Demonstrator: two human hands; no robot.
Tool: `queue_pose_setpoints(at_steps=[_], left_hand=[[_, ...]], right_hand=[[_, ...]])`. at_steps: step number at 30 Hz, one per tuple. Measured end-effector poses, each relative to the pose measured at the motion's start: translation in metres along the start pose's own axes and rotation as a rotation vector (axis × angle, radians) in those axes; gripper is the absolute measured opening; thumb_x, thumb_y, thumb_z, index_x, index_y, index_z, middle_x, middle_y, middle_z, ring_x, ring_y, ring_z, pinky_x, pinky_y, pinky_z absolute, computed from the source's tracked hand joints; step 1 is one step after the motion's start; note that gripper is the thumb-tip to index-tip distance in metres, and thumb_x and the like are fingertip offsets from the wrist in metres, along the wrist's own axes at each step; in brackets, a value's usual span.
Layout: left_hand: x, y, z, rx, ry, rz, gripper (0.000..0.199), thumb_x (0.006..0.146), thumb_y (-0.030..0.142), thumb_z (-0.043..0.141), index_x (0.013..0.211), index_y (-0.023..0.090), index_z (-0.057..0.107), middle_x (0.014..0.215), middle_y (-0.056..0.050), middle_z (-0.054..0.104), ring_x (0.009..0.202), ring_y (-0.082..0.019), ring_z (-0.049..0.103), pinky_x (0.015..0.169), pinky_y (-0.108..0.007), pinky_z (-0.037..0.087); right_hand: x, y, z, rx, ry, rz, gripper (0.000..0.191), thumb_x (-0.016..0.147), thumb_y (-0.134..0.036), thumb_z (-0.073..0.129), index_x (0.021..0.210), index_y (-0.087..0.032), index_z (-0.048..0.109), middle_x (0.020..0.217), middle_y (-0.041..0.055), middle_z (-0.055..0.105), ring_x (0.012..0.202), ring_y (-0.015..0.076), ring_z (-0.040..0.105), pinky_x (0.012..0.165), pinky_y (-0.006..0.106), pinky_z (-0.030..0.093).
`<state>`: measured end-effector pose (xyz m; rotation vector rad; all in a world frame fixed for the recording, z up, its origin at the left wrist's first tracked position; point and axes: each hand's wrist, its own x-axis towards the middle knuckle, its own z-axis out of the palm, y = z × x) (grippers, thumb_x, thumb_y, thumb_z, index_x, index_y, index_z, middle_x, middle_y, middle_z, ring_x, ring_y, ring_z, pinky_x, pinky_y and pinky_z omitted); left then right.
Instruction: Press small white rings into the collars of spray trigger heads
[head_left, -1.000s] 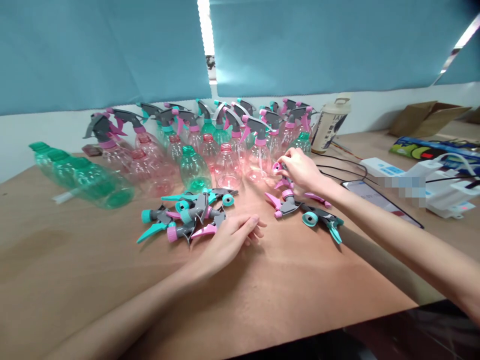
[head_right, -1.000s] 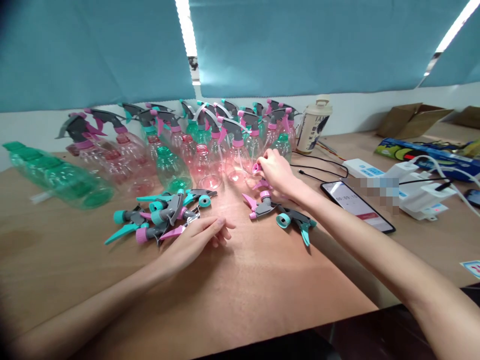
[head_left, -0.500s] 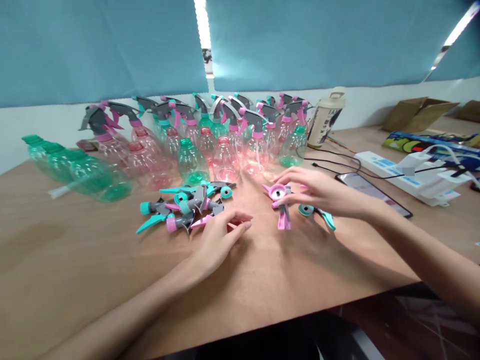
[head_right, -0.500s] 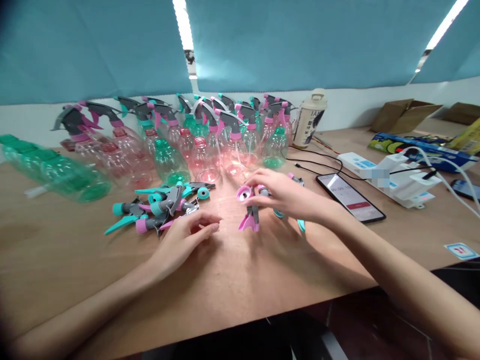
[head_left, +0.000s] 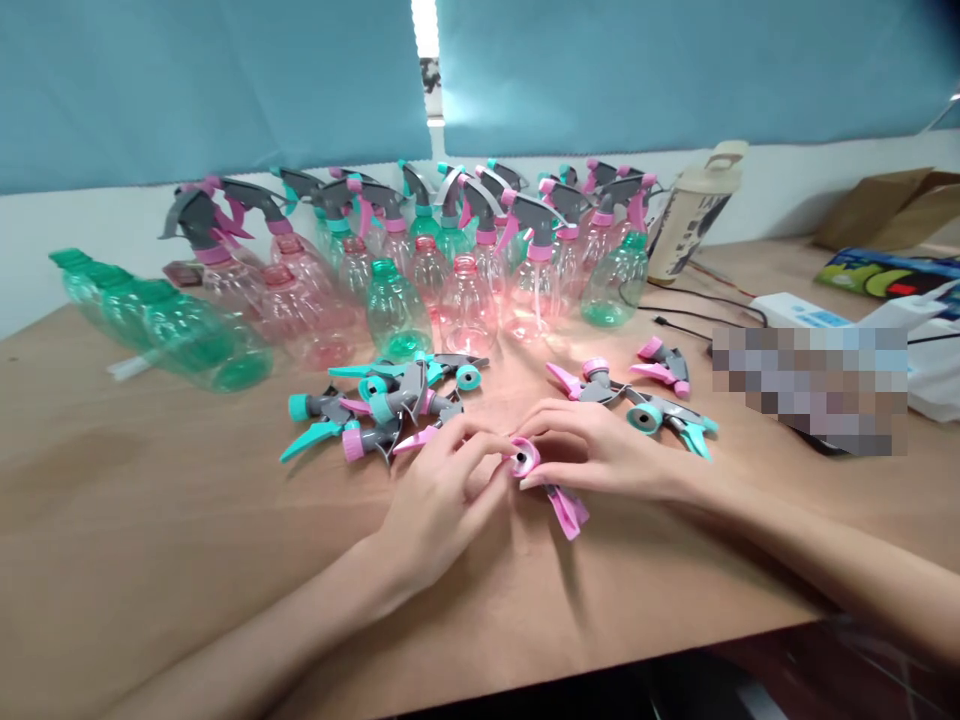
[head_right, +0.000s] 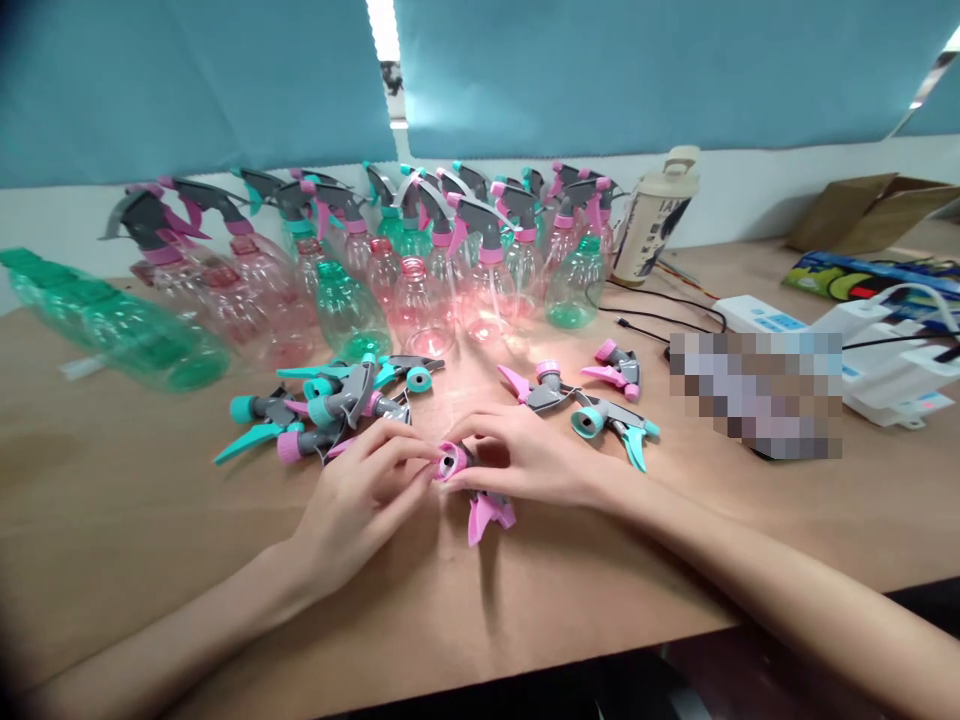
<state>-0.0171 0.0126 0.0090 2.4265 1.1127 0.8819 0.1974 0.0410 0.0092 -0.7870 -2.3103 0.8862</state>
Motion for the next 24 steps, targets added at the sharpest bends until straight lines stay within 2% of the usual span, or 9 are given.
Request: queue_pose_setpoints(at_steps=[6,12,21,24], left_hand=[[-0.0001,0.0006,-0.0006,0.012,0.01,0.01,0.015,0.086,0.014,0.052,0.097,0.02,0.061,0.095,-0.004,0.057,0.087,-0.016,0.056,0.078,-0.03,0.047],[-0.0009,0.0017,-0.0002,0.007,0.001,0.047,0.018,0.088,0.016,0.049,0.1,0.021,0.062,0.096,-0.005,0.056,0.088,-0.016,0.056,0.078,-0.03,0.047],[-0.0043,0.0041,0.0028,-0.05,0.0,0.053,0.023,0.089,0.013,0.049,0.105,0.021,0.063,0.096,-0.004,0.055,0.087,-0.015,0.055,0.074,-0.026,0.048],[-0.0047,0.0045,0.0047,-0.067,-0.011,0.059,0.023,0.089,0.011,0.049,0.104,0.02,0.063,0.096,-0.004,0.055,0.087,-0.014,0.055,0.074,-0.025,0.048]], right_hand=[[-0.0055,0.001,0.0055,0.041,0.061,0.039,0.027,0.08,-0.036,0.066,0.101,-0.02,0.063,0.099,0.005,0.068,0.09,0.0182,0.062,0.081,0.033,0.05],[-0.0073,-0.0022,0.0033,0.065,0.038,0.036,0.025,0.08,-0.034,0.067,0.1,-0.02,0.064,0.099,0.0036,0.067,0.09,0.0154,0.061,0.078,0.027,0.049],[-0.0073,0.0005,0.0072,0.116,0.059,0.082,0.029,0.075,-0.035,0.072,0.098,-0.018,0.066,0.094,0.0038,0.068,0.083,0.0153,0.061,0.074,0.027,0.048],[-0.0076,-0.0007,0.0079,0.177,0.028,0.096,0.026,0.077,-0.031,0.07,0.1,-0.019,0.066,0.093,0.0022,0.068,0.084,0.0148,0.061,0.076,0.026,0.048]])
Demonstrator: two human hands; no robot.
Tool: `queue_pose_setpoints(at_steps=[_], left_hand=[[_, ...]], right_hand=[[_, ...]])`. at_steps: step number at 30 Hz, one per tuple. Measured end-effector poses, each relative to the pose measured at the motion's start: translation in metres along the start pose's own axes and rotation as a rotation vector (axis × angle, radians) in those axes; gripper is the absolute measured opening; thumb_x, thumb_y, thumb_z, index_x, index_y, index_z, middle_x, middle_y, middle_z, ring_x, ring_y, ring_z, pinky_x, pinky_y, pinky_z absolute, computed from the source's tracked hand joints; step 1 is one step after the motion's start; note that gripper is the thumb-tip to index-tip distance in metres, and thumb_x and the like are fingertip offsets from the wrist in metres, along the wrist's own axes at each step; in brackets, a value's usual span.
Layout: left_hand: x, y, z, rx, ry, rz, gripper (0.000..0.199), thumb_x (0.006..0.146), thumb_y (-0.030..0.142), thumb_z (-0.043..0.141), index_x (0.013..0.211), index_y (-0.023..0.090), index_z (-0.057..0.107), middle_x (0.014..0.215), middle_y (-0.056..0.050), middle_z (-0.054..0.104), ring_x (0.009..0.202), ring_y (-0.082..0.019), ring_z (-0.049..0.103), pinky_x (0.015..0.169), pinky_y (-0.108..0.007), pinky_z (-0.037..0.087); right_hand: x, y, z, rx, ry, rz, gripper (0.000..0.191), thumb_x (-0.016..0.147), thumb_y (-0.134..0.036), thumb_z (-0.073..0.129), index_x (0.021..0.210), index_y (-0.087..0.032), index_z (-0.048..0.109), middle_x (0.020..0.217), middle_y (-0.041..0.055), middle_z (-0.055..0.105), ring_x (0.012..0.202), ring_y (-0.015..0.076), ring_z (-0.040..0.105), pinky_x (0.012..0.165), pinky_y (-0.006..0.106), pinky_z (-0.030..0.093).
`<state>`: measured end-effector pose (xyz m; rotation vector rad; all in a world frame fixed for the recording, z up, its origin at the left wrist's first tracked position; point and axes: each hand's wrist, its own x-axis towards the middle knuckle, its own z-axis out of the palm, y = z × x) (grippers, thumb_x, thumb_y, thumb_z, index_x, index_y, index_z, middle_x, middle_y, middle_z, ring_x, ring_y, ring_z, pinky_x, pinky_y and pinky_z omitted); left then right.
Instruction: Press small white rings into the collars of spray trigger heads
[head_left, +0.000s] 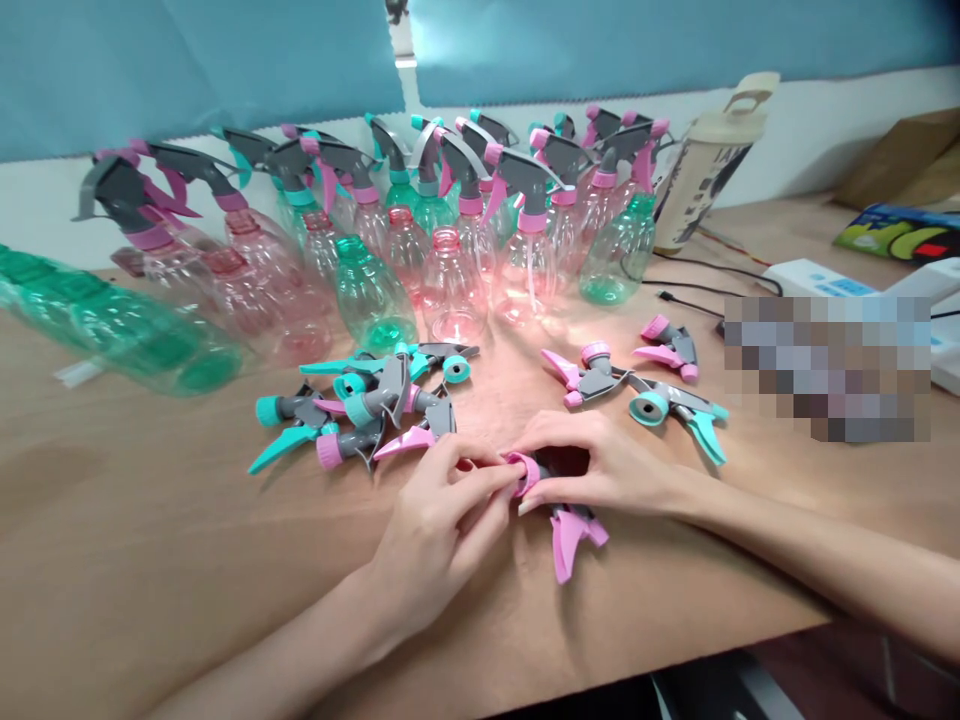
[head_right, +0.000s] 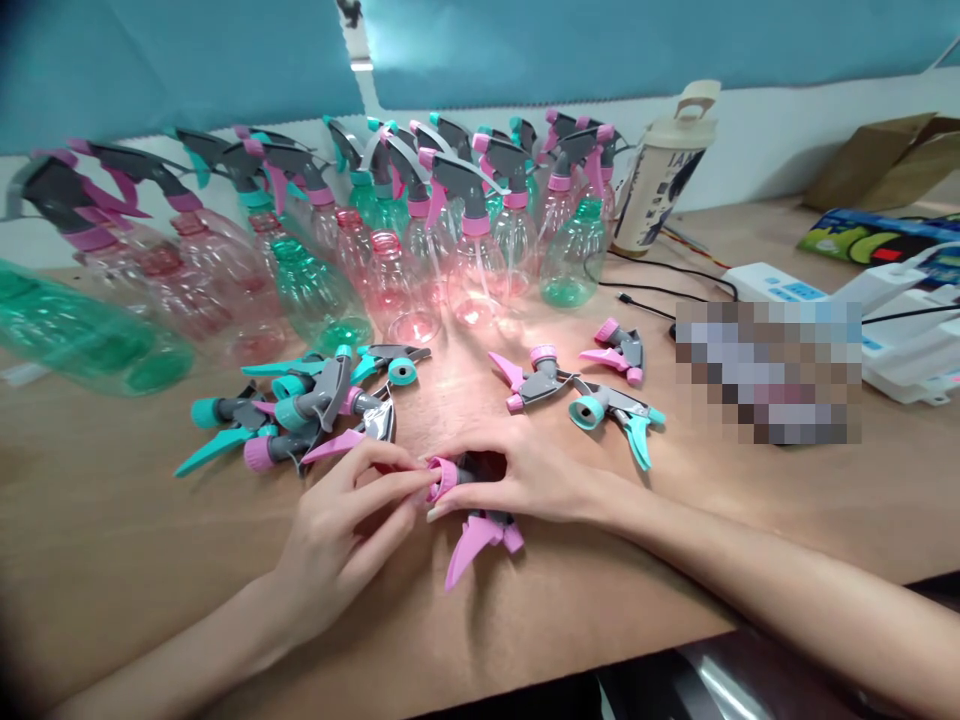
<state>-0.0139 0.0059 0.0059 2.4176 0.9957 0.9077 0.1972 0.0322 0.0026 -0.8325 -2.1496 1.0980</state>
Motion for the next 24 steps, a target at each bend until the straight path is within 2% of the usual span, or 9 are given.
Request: queue_pose_setpoints(at_steps=[3,8,11,17,24], left_hand=[[-0.001,-0.003,0.001,-0.016,0.016,0.037,0.023,0.089,0.01,0.048,0.104,0.02,0.063,0.096,-0.004,0.053,0.086,-0.013,0.054,0.073,-0.024,0.048],[-0.001,-0.007,0.001,-0.031,-0.005,0.112,0.024,0.09,0.009,0.047,0.104,0.02,0.062,0.095,-0.004,0.052,0.084,-0.012,0.053,0.069,-0.022,0.048],[0.0,-0.008,0.001,-0.01,0.01,0.143,0.024,0.09,0.009,0.047,0.106,0.02,0.062,0.094,-0.004,0.053,0.083,-0.013,0.053,0.068,-0.023,0.048],[0.001,-0.007,0.002,0.102,0.056,0.081,0.023,0.09,0.009,0.048,0.107,0.016,0.062,0.087,-0.005,0.055,0.078,-0.014,0.052,0.067,-0.027,0.046],[0.002,-0.003,0.003,-0.026,0.035,0.102,0.024,0.089,0.005,0.048,0.105,0.016,0.062,0.088,-0.004,0.055,0.079,-0.012,0.052,0.066,-0.023,0.046]], right_hand=[[0.0,-0.002,0.001,0.051,-0.027,0.008,0.023,0.079,-0.029,0.068,0.1,-0.019,0.067,0.092,0.0024,0.068,0.084,0.0144,0.061,0.076,0.025,0.047],[0.001,-0.001,0.001,0.142,-0.07,0.047,0.029,0.079,-0.031,0.068,0.105,-0.018,0.068,0.097,0.0034,0.069,0.09,0.0162,0.061,0.08,0.028,0.047],[0.001,0.002,-0.001,0.154,-0.097,0.094,0.029,0.079,-0.032,0.068,0.105,-0.019,0.069,0.093,0.0022,0.069,0.087,0.0164,0.061,0.077,0.027,0.047],[0.002,0.008,-0.002,0.207,-0.092,0.095,0.027,0.079,-0.034,0.067,0.102,-0.019,0.071,0.099,0.0043,0.069,0.092,0.0176,0.062,0.081,0.03,0.047],[0.003,0.009,-0.001,0.199,-0.097,0.074,0.028,0.077,-0.034,0.07,0.101,-0.019,0.071,0.096,0.0043,0.07,0.093,0.0179,0.061,0.083,0.031,0.048]])
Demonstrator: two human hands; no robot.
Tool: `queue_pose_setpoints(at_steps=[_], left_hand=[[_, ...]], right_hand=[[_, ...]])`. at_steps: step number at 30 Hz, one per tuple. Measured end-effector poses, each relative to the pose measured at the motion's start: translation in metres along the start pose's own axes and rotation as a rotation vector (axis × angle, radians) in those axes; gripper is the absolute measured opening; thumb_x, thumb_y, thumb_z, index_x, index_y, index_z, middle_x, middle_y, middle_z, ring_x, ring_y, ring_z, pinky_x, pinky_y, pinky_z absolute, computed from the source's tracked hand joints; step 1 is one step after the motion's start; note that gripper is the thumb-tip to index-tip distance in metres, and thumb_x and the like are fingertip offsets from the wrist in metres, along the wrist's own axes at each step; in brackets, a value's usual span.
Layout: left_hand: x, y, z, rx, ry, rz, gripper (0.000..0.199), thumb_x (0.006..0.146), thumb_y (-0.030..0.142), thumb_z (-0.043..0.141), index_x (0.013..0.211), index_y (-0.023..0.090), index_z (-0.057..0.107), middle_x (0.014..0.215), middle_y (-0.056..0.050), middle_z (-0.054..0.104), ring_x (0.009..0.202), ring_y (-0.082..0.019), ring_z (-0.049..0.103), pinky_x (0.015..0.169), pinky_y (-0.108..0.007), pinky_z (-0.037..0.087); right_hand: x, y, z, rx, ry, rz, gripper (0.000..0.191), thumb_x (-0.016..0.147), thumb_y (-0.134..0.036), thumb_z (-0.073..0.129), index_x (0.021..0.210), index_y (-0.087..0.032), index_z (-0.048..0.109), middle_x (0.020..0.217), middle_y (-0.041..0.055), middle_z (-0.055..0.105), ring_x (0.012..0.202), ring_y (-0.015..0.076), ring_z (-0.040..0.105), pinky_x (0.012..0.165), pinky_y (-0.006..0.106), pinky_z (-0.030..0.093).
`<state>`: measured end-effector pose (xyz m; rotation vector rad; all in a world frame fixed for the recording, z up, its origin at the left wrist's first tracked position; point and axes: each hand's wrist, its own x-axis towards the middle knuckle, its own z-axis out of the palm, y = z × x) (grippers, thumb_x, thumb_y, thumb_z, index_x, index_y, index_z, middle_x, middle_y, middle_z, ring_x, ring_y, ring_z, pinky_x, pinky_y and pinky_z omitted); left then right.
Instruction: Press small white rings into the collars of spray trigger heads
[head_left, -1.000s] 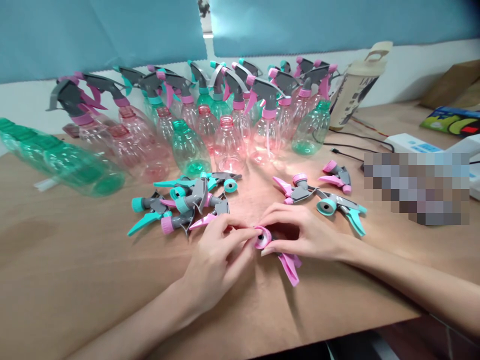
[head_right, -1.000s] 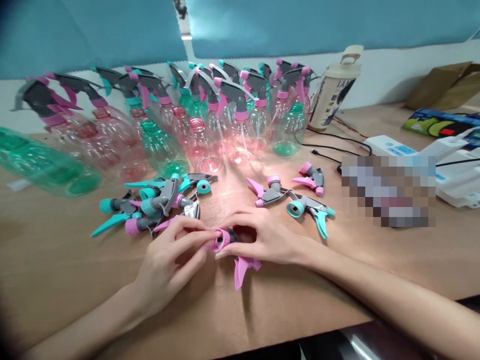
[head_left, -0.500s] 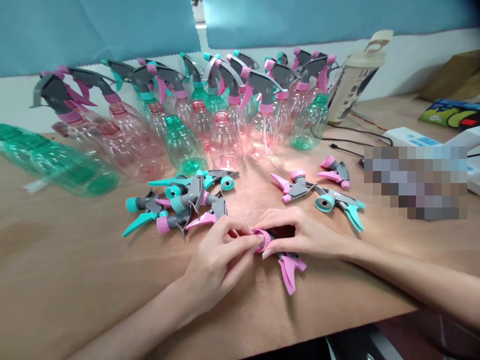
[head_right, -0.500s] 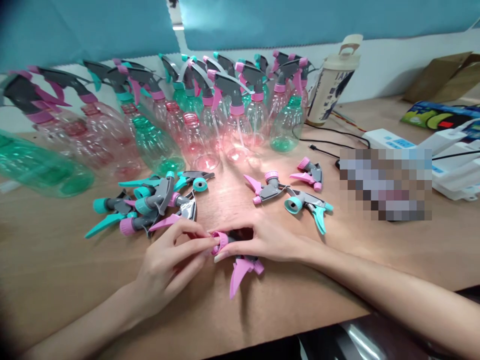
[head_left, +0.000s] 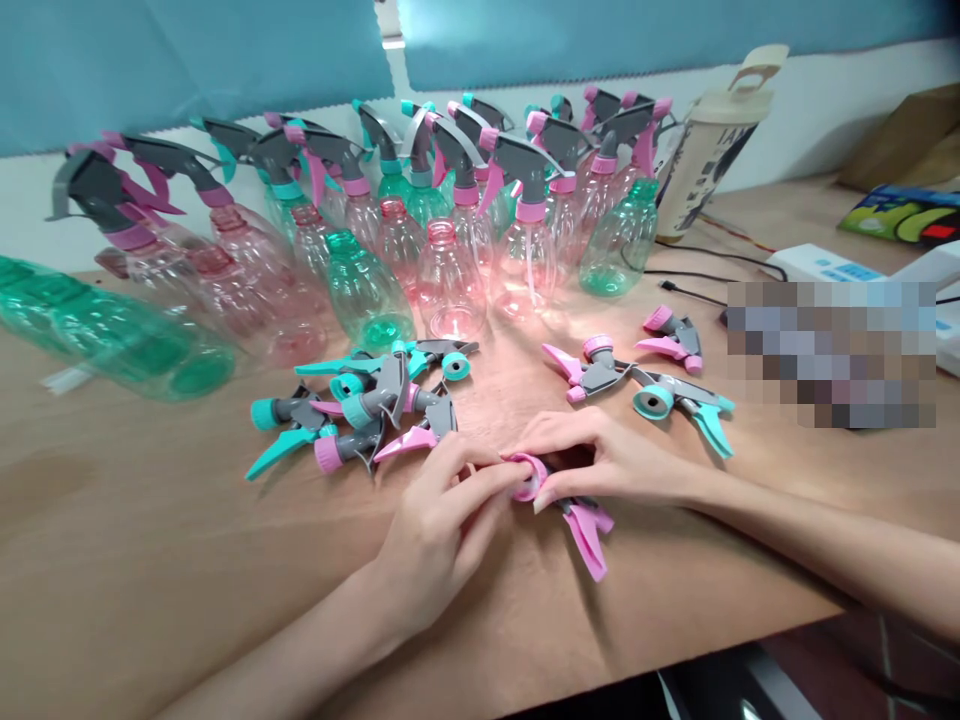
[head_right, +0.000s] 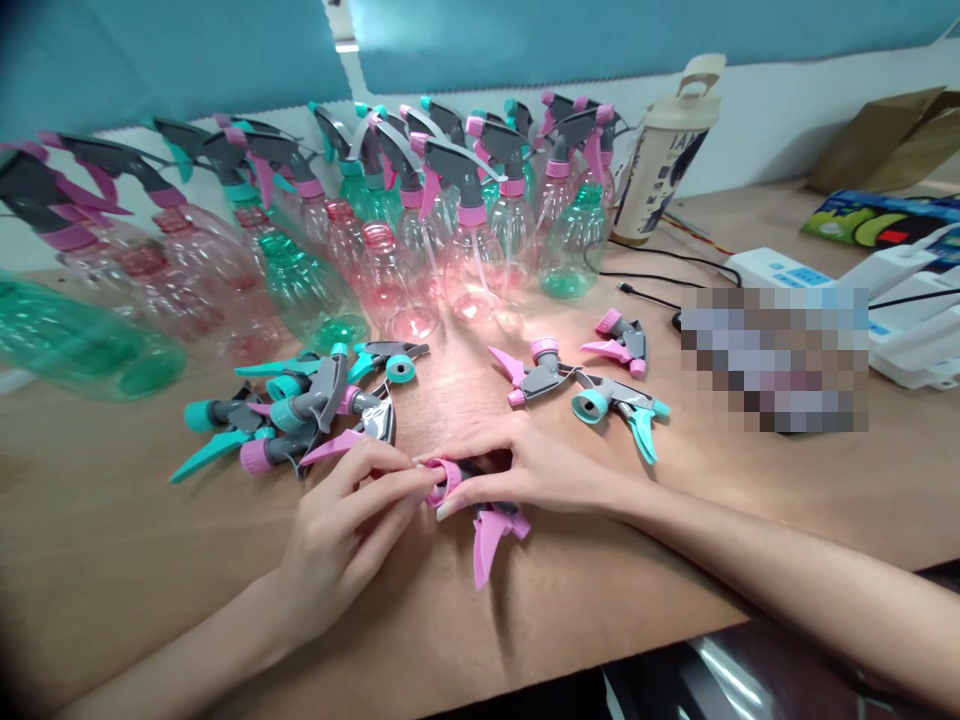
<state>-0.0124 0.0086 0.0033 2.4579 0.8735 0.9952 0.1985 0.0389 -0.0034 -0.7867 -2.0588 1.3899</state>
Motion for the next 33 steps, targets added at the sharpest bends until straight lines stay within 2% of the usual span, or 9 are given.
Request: queue_pose_setpoints(at_steps=[4,8,15,24,29,33], left_hand=[[0.0021,-0.0003,0.0,-0.032,0.004,0.038,0.022,0.089,0.006,0.049,0.104,0.016,0.062,0.086,-0.003,0.055,0.074,-0.012,0.051,0.064,-0.023,0.046],[0.0031,-0.0041,-0.001,0.068,0.014,0.072,0.023,0.088,0.005,0.048,0.102,0.017,0.062,0.084,-0.003,0.057,0.072,-0.013,0.049,0.062,-0.025,0.044],[-0.0005,-0.0021,0.005,0.176,0.077,-0.061,0.024,0.087,0.004,0.05,0.102,0.015,0.064,0.087,-0.006,0.058,0.078,-0.016,0.051,0.066,-0.029,0.044],[0.0022,-0.0014,0.0023,0.055,0.041,0.028,0.031,0.086,0.0,0.046,0.108,0.017,0.06,0.089,-0.004,0.056,0.079,-0.014,0.05,0.065,-0.025,0.046],[0.0079,-0.0043,0.0007,0.153,0.022,0.049,0.022,0.088,0.003,0.046,0.096,0.015,0.062,0.083,-0.004,0.055,0.074,-0.015,0.047,0.063,-0.026,0.043],[0.0072,-0.0036,0.0022,0.17,0.048,0.019,0.019,0.09,0.005,0.044,0.091,0.014,0.061,0.084,-0.005,0.054,0.077,-0.015,0.048,0.067,-0.027,0.044]], right_hand=[[0.0003,0.0039,0.0006,0.023,-0.001,-0.029,0.028,0.073,-0.034,0.073,0.097,-0.019,0.072,0.092,0.0039,0.07,0.091,0.0179,0.061,0.082,0.03,0.048],[0.0016,0.0055,-0.0002,0.006,-0.011,-0.009,0.025,0.077,-0.035,0.07,0.096,-0.018,0.072,0.096,0.0045,0.07,0.09,0.0178,0.062,0.081,0.03,0.048],[0.0024,0.0026,-0.0014,0.006,0.003,0.013,0.025,0.081,-0.035,0.066,0.1,-0.02,0.071,0.091,0.0026,0.07,0.084,0.0154,0.06,0.075,0.027,0.046],[0.0029,0.0019,-0.0017,0.028,-0.006,0.014,0.025,0.079,-0.035,0.067,0.094,-0.016,0.072,0.091,0.0037,0.068,0.085,0.0162,0.059,0.075,0.028,0.046],[0.0035,0.0007,-0.0012,-0.025,-0.014,0.022,0.021,0.082,-0.034,0.064,0.09,-0.016,0.071,0.083,0.002,0.067,0.079,0.0144,0.057,0.072,0.027,0.045],[0.0026,-0.0009,-0.0003,-0.028,-0.023,0.01,0.02,0.081,-0.032,0.065,0.091,-0.016,0.071,0.087,0.0027,0.067,0.081,0.0146,0.058,0.072,0.026,0.045]])
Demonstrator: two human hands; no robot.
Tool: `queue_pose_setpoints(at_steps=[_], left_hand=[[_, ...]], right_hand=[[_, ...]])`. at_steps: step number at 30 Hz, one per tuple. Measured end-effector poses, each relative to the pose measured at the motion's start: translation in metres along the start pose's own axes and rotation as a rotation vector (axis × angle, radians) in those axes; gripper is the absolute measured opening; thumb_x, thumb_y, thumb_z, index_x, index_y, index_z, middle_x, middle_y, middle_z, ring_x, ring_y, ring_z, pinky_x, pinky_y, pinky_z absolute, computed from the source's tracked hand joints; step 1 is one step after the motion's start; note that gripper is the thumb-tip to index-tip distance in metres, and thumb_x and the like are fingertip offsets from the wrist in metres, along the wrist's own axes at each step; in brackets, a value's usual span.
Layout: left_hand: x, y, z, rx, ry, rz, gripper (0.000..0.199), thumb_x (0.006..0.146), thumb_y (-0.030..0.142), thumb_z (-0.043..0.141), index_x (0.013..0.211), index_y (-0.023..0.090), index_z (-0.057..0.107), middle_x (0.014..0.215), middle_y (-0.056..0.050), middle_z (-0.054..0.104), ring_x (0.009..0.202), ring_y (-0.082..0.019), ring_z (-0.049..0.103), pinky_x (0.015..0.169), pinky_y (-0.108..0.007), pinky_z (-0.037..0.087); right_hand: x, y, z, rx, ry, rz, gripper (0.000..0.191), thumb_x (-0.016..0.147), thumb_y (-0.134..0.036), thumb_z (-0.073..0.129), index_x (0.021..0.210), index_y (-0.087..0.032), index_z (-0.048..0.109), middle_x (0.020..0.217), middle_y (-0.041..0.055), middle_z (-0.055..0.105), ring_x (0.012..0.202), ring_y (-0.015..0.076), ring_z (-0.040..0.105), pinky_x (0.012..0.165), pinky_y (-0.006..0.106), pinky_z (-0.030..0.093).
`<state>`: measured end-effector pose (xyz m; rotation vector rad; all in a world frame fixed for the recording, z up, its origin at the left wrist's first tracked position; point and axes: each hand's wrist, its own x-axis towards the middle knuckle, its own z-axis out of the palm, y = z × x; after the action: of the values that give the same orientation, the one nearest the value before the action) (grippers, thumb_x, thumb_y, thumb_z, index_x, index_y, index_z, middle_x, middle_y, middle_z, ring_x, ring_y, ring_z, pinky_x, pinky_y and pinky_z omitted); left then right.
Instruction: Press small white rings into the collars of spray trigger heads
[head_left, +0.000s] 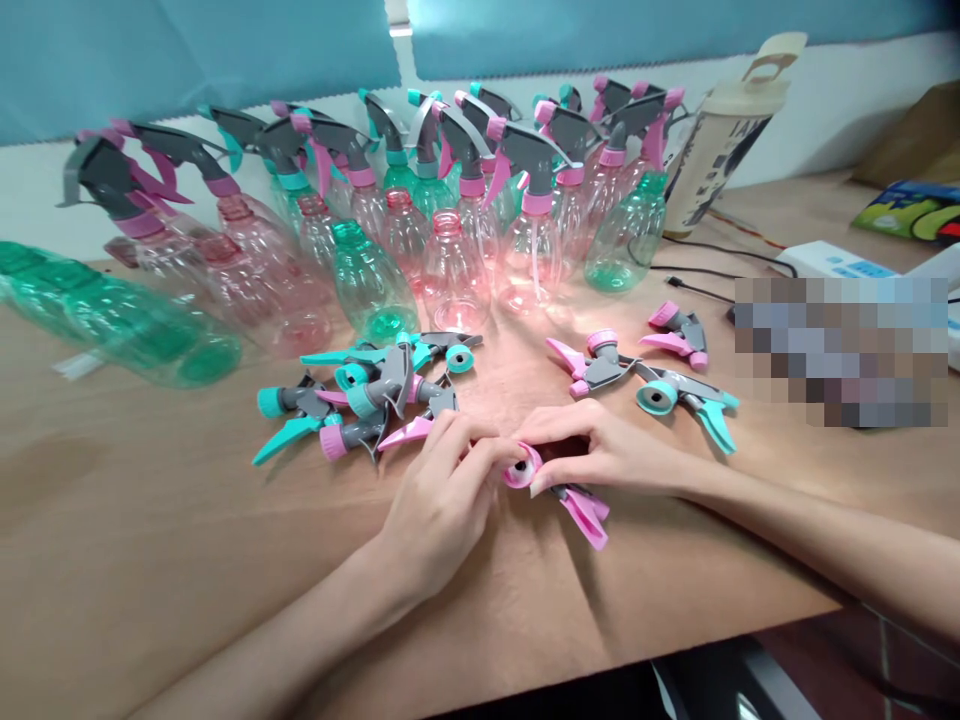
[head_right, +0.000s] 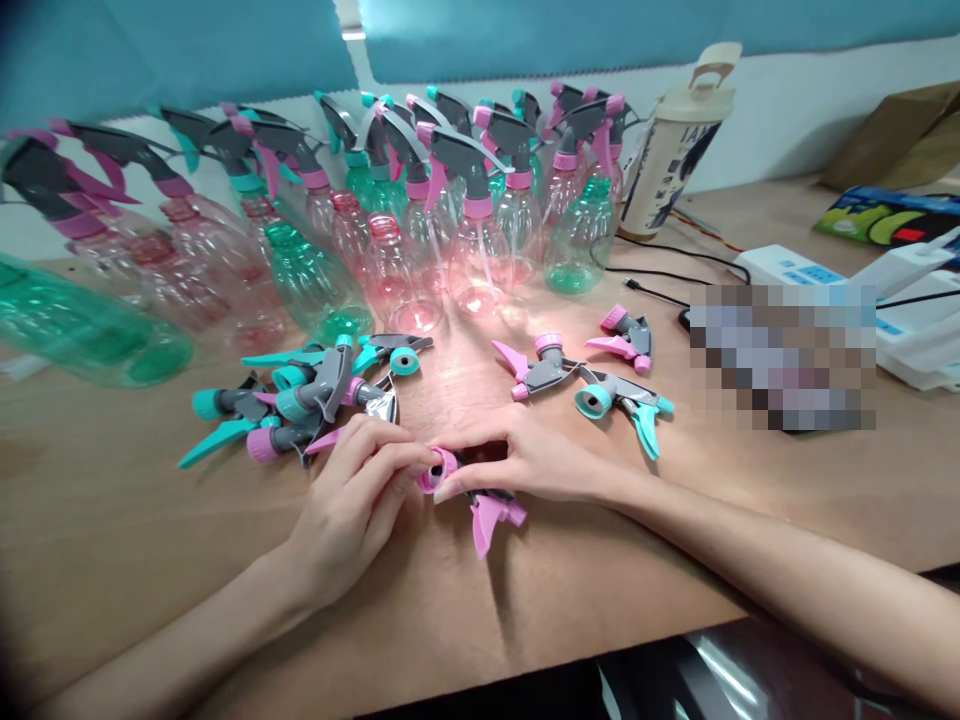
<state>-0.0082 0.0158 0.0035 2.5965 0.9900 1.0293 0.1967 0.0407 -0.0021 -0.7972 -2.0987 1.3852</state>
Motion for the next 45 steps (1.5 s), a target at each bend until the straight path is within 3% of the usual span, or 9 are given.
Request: queue_pose_setpoints(at_steps=[5,10,19,26,32,45], left_hand=[[-0.0062,0.0022,0.0003,-0.078,-0.007,-0.044,0.018,0.091,0.005,0.045,0.093,0.016,0.059,0.088,-0.003,0.053,0.082,-0.014,0.05,0.072,-0.025,0.045],[-0.0079,-0.0041,-0.0011,-0.079,0.0,-0.071,0.022,0.09,0.005,0.048,0.103,0.018,0.06,0.089,-0.003,0.054,0.081,-0.013,0.051,0.071,-0.025,0.045],[-0.0036,-0.002,-0.0024,-0.041,-0.001,0.03,0.025,0.088,0.004,0.048,0.103,0.016,0.063,0.084,-0.004,0.058,0.074,-0.013,0.05,0.063,-0.024,0.045],[-0.0036,-0.0041,-0.0019,-0.108,-0.029,0.01,0.03,0.089,0.003,0.045,0.109,0.02,0.06,0.088,-0.003,0.057,0.077,-0.014,0.051,0.063,-0.024,0.045],[-0.003,-0.0021,0.0014,-0.141,-0.04,-0.098,0.024,0.089,0.003,0.045,0.101,0.018,0.06,0.088,-0.003,0.054,0.082,-0.014,0.052,0.071,-0.025,0.046],[-0.0009,0.0003,0.002,-0.091,-0.032,-0.146,0.017,0.091,0.008,0.042,0.092,0.017,0.056,0.086,-0.003,0.053,0.079,-0.015,0.052,0.069,-0.026,0.046]], right_hand=[[-0.0008,0.001,-0.0023,0.035,0.074,0.018,0.024,0.079,-0.032,0.068,0.097,-0.016,0.07,0.095,0.0038,0.068,0.087,0.0153,0.06,0.078,0.026,0.046],[0.0003,0.0033,-0.0037,-0.006,0.028,0.0,0.028,0.078,-0.036,0.068,0.1,-0.017,0.071,0.093,0.0048,0.069,0.087,0.0171,0.06,0.079,0.029,0.047],[0.0006,0.0068,-0.003,0.008,0.029,-0.028,0.029,0.077,-0.035,0.07,0.102,-0.021,0.071,0.094,0.0042,0.07,0.091,0.0179,0.061,0.082,0.031,0.047],[0.0007,0.0072,-0.0043,0.028,0.032,-0.001,0.028,0.079,-0.036,0.068,0.101,-0.02,0.071,0.096,0.0042,0.07,0.088,0.0169,0.061,0.078,0.029,0.047],[0.0022,0.0047,-0.0039,0.01,0.001,-0.018,0.024,0.079,-0.036,0.067,0.092,-0.017,0.072,0.091,0.0044,0.069,0.088,0.017,0.06,0.079,0.03,0.047],[0.0027,0.0011,-0.0024,-0.008,0.0,-0.062,0.022,0.077,-0.035,0.069,0.09,-0.018,0.072,0.089,0.0034,0.07,0.087,0.0169,0.06,0.079,0.029,0.047]])
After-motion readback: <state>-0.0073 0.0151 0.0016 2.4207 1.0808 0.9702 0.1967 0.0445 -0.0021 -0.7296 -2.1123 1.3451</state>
